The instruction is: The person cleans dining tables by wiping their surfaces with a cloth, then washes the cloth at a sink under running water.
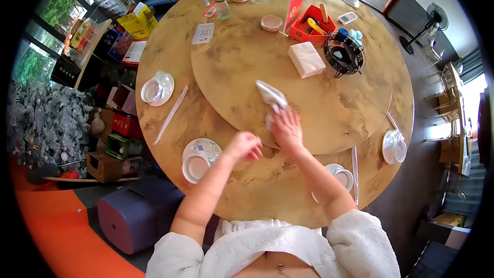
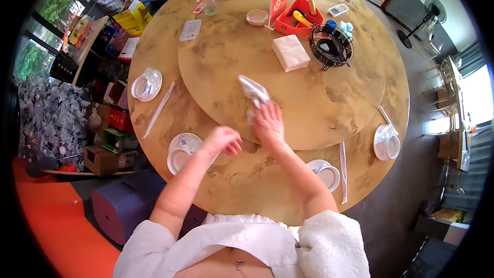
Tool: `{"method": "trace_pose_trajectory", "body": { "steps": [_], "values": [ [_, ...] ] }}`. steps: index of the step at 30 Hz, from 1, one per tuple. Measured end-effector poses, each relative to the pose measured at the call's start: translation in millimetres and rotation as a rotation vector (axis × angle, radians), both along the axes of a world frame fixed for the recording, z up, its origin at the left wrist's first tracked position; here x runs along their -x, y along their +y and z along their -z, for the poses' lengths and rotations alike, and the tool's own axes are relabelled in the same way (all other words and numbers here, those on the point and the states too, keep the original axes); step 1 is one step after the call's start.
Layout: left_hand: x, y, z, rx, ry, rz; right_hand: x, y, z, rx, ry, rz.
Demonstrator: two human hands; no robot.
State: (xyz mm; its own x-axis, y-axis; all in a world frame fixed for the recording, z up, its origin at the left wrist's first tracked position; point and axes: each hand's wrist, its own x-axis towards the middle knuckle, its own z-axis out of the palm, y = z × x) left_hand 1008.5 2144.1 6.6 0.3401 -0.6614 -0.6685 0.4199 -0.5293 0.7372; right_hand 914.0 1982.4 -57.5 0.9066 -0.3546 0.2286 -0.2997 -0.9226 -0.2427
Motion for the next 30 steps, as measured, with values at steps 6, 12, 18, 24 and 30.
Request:
{"method": "trace_pose_trajectory", "body": {
  "steps": [6,12,18,24,30],
  "values": [
    [-107,3,90,-0.172,-1.125,-0.647,113,-79,11,0.161,0.043,0.296],
    [-96,2,57,-0.156,-0.735,-0.62,131,-128,17,0.154,0.115,0.785],
    [-52,0,72,-0.06,-0.348,-0.66,17,-6,8,0.071,0.122,0.419],
    [-40,1,46,-0.106,-0.18,-0.625,-12,48,-8,-0.045,-0.089,-0.024],
    [-73,3,108,-0.049,-0.162,-0.68,13,-100,-5,-0.051,0.022,0.71]
  ]
}}
